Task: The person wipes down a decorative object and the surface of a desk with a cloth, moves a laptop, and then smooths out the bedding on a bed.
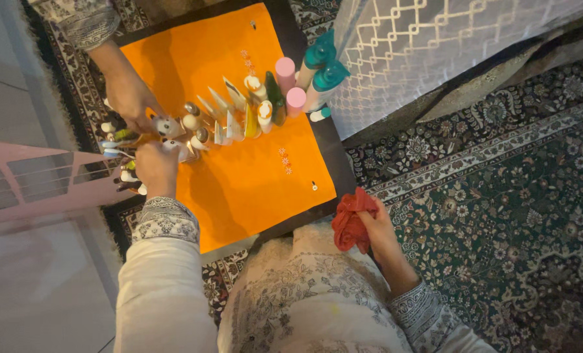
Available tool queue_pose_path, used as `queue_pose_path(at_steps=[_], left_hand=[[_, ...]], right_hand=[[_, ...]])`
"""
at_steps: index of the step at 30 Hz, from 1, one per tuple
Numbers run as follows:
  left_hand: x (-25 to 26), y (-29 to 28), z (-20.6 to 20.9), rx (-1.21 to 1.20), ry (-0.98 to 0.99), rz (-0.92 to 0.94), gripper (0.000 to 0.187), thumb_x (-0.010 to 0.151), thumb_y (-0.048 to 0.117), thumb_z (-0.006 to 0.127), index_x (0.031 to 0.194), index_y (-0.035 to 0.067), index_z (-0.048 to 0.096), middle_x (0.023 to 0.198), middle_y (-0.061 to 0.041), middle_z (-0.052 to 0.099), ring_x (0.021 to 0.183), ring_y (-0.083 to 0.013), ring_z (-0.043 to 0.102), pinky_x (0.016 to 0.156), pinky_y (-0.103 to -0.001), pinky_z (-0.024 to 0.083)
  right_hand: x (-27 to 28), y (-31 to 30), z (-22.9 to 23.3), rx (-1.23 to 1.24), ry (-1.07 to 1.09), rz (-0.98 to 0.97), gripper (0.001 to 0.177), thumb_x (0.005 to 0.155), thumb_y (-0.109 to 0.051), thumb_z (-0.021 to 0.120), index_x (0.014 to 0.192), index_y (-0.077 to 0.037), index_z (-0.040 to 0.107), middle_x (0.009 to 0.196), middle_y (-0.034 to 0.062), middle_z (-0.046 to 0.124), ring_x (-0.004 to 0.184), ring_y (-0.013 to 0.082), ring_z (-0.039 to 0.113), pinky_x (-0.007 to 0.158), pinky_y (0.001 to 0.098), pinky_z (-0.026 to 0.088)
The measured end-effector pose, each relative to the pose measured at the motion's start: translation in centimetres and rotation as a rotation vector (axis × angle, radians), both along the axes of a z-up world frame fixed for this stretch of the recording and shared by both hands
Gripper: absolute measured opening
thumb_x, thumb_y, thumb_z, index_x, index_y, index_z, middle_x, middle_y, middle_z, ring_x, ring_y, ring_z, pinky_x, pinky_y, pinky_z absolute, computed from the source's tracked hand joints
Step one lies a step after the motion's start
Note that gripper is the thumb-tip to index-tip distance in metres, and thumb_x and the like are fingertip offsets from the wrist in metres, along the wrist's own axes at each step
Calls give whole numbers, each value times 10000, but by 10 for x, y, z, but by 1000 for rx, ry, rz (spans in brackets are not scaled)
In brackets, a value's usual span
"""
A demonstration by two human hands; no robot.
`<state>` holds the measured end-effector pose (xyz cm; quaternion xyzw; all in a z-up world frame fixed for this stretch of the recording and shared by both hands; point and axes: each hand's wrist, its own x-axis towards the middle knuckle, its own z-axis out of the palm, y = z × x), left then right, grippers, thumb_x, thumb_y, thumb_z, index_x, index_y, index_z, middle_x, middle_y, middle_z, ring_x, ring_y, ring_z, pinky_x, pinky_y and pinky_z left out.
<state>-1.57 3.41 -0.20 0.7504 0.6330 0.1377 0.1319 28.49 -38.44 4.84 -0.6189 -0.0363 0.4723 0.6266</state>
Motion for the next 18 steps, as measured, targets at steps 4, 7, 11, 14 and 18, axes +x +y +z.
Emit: queue_pose_path(at_steps=[4, 7, 11, 14, 18], left_hand=[[-5, 3, -6, -58, 58, -21, 423, 743, 298, 882, 1070, 53, 770, 1001, -213, 739, 951, -415, 699, 808, -506, 544], [-6, 5, -7, -27, 56, -35, 414, 729, 246, 865, 1120, 131, 789, 1010, -198, 746, 946, -398, 708, 809, -494, 549], [-4, 4, 3, -105, 94, -39, 382, 739, 217, 844, 1111, 159, 782, 1007, -192, 742, 941, -398, 703, 803, -497, 543], [-4, 4, 5, -42, 164, -97, 254, 911, 129, 712, 1147, 175, 796, 1017, -207, 743, 955, -402, 707, 828, -494, 546], [-4, 3, 5, -39, 151, -124, 321, 887, 76, 673, 1165, 182, 793, 1027, -205, 739, 955, -400, 706, 835, -485, 545]], right_hand=[[3, -5, -5, -134, -6, -40, 366, 1006, -120, 567, 1354, -35, 490, 1160, 138, 676, 945, 223, 700, 750, 353, 592], [3, -6, -10, -146, 6, -76, 397, 987, -121, 581, 1366, -50, 485, 1170, 123, 677, 958, 221, 698, 775, 363, 585], [-3, -3, 3, -79, -16, -33, 348, 990, -124, 583, 1315, -31, 500, 1107, 144, 701, 830, 206, 717, 577, 304, 552], [-5, 3, 18, -103, -34, 15, 300, 1004, -144, 573, 1274, -30, 510, 1035, 164, 718, 690, 218, 710, 387, 289, 478], [-6, 3, 22, -126, -56, 36, 287, 995, -168, 557, 1247, -38, 513, 989, 147, 727, 638, 212, 715, 319, 283, 420]])
